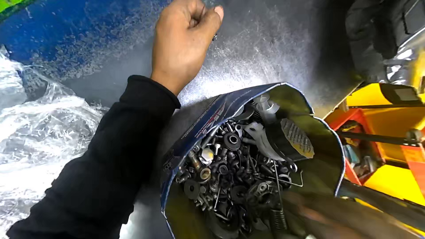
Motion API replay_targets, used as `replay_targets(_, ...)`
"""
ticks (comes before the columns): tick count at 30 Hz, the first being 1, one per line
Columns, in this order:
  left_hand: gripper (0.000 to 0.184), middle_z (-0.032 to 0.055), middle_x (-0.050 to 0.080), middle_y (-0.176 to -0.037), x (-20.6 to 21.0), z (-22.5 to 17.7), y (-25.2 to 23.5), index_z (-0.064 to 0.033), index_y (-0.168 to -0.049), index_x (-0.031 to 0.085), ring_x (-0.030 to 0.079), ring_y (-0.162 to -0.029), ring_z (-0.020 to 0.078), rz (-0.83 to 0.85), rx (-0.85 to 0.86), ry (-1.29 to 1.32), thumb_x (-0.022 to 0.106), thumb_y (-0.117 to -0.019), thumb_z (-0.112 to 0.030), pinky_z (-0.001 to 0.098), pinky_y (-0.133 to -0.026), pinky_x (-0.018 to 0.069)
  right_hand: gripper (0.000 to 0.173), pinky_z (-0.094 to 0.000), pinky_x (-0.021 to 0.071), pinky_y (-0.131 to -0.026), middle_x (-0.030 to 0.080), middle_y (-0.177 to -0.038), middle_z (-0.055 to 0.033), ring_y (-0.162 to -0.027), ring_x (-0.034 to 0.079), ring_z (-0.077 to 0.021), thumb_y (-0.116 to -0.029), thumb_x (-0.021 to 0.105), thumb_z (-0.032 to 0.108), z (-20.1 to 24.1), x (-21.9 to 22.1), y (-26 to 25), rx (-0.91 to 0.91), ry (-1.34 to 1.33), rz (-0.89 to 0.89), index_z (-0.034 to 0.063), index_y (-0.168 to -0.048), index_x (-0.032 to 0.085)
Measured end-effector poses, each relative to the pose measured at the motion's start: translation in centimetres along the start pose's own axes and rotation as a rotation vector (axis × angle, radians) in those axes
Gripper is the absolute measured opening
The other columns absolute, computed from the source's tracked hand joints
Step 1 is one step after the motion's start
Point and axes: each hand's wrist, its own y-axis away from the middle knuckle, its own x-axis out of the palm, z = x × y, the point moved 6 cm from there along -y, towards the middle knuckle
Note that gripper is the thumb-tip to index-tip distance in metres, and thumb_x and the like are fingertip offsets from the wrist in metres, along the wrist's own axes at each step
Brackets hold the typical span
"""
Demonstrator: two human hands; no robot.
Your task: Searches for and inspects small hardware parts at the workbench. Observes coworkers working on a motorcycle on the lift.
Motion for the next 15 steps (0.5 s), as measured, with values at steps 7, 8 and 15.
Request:
replay_targets(7,0.017,-0.0059,0.062,-0.071,0.2,0.1,-0.1,-0.0119,-0.087,0.072,0.056,-0.060,0.0027,-0.005,-0.004,-0.028,0.068,-0.0977,-0.024,0.0232,-0.058,0.0480,0.039,-0.0510,0.0470,-0.101,0.069,-0.126,-0.0055,-0.122,0.062,-0.0273,-0.0942,0.065,0.046,0.4,7.9,-5.3,-0.256,0.562,0.236,0.0169,-0.120,0.069)
replay_targets(8,0.017,-0.0055,0.062,-0.072,0.1,0.2,-0.3,-0.0120,-0.087,0.072,0.056,-0.061,0.0030,-0.008,0.015,-0.037,0.069,-0.0972,-0.025,0.0238,-0.058,0.0487,0.034,-0.0481,0.0460,-0.099,0.071,-0.122,-0.0033,-0.117,0.063,-0.0245,-0.0939,0.065,0.041,0.3,7.4,-4.9,-0.259,0.567,0.240,0.0185,-0.119,0.070)
replay_targets(15,0.026,-0.0057,0.056,-0.069,0.0,0.0,-0.6,-0.0143,-0.087,0.067,0.052,-0.059,0.0053,0.076,-0.020,-0.146,0.062,-0.1004,-0.036,0.0279,-0.056,0.0452,0.022,-0.0421,0.0463,-0.100,0.072,-0.126,-0.0012,-0.120,0.063,-0.0221,-0.1021,0.057,0.018,-0.8,4.4,-1.5,-0.239,0.541,0.377,0.0195,-0.118,0.072)
